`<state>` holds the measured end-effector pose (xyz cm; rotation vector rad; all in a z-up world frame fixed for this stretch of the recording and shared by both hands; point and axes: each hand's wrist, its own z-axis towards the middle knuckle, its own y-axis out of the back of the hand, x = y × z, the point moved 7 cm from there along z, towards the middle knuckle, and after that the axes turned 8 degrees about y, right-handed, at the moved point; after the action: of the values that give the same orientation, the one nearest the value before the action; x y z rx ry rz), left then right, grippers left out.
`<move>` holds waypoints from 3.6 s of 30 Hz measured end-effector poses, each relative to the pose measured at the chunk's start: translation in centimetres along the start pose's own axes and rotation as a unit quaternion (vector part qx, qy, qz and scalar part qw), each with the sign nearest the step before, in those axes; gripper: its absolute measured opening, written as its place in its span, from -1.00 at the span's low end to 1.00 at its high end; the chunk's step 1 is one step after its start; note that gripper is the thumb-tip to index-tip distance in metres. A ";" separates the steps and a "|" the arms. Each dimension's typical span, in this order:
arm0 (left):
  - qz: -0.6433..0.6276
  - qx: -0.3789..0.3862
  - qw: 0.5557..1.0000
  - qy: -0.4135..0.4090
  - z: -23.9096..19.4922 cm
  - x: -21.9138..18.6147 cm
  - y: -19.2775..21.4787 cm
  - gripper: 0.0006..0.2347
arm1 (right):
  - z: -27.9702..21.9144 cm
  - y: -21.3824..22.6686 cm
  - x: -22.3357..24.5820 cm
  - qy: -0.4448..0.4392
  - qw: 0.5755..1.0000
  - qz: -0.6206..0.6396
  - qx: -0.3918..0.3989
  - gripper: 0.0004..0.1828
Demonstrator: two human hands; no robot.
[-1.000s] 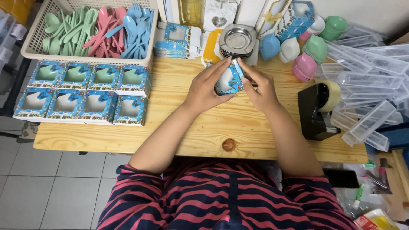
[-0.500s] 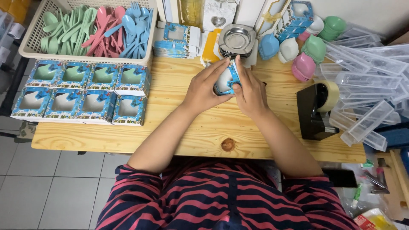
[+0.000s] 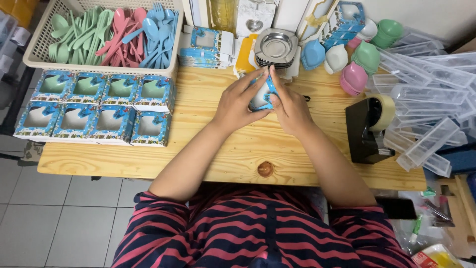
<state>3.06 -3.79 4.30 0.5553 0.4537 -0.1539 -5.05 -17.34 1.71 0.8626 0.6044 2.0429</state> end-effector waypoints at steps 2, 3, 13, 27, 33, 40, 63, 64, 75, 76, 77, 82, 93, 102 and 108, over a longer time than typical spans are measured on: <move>-0.002 0.000 1.000 -0.012 0.5 -1.5 -0.1 -0.31 | 0.2 0.7 0.8 -0.012 0.998 0.017 -0.054 -0.43; -0.005 -0.001 1.000 -0.023 0.6 -2.3 -0.2 -0.33 | 0.1 1.4 1.0 -0.023 0.994 0.033 -0.106 -0.46; 0.020 0.045 0.996 0.076 -0.1 -0.9 -0.3 -0.20 | -0.4 1.8 0.7 -0.093 0.938 0.172 -0.286 -0.47; 0.251 -0.165 0.904 0.304 -13.5 -2.0 18.1 -0.34 | -0.4 2.5 -0.1 -0.141 0.936 0.215 -0.239 -0.12; 0.351 -0.198 0.844 0.354 -17.3 -0.5 19.3 -0.34 | 0.0 2.3 1.3 -0.113 0.957 0.161 -0.215 -0.16; 0.388 -0.208 0.791 0.425 -18.4 0.8 18.2 -0.41 | -0.1 1.6 0.7 -0.110 0.961 0.160 -0.197 -0.32; 0.356 -0.077 0.883 0.296 -17.7 2.4 16.8 -0.65 | -0.6 0.2 -3.3 0.024 0.991 -0.126 -0.035 -0.69; 0.355 -0.076 0.884 0.294 -17.7 2.5 16.7 -0.65 | -0.4 -0.1 -2.6 0.021 0.991 -0.128 -0.037 -0.69; 0.271 -0.142 0.885 0.351 -17.6 1.8 17.8 -0.39 | -1.1 -4.7 -2.5 0.038 0.969 -0.237 0.060 -0.87; 0.271 -0.142 0.885 0.351 -17.5 1.7 17.8 -0.39 | -1.0 -4.4 -2.3 0.037 0.969 -0.237 0.060 -0.87; 0.266 -0.144 0.885 0.353 -17.5 1.7 17.9 -0.38 | -0.9 -3.9 -2.2 0.030 0.973 -0.224 0.051 -0.89; 0.252 -0.149 0.888 0.355 -17.6 1.5 18.1 -0.34 | -0.4 -0.4 -2.7 -0.001 0.981 -0.195 0.014 -0.93; 0.283 -0.239 0.895 0.250 -17.0 -0.4 18.9 -0.44 | -4.6 15.2 -8.1 -0.220 0.895 -0.364 -0.136 -0.72; 0.273 -0.267 0.895 0.232 -16.9 -1.1 18.9 -0.61 | -7.3 9.0 -13.4 -0.422 0.871 -0.239 0.074 -0.80; 0.259 -0.265 0.894 0.253 -17.3 -0.6 19.0 -0.67 | -8.0 9.3 -15.2 -0.541 0.758 -0.320 0.172 -0.73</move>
<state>1.04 21.50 0.54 0.1501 0.8027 0.6325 -9.17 -35.89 -2.74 1.5793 0.4785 0.5875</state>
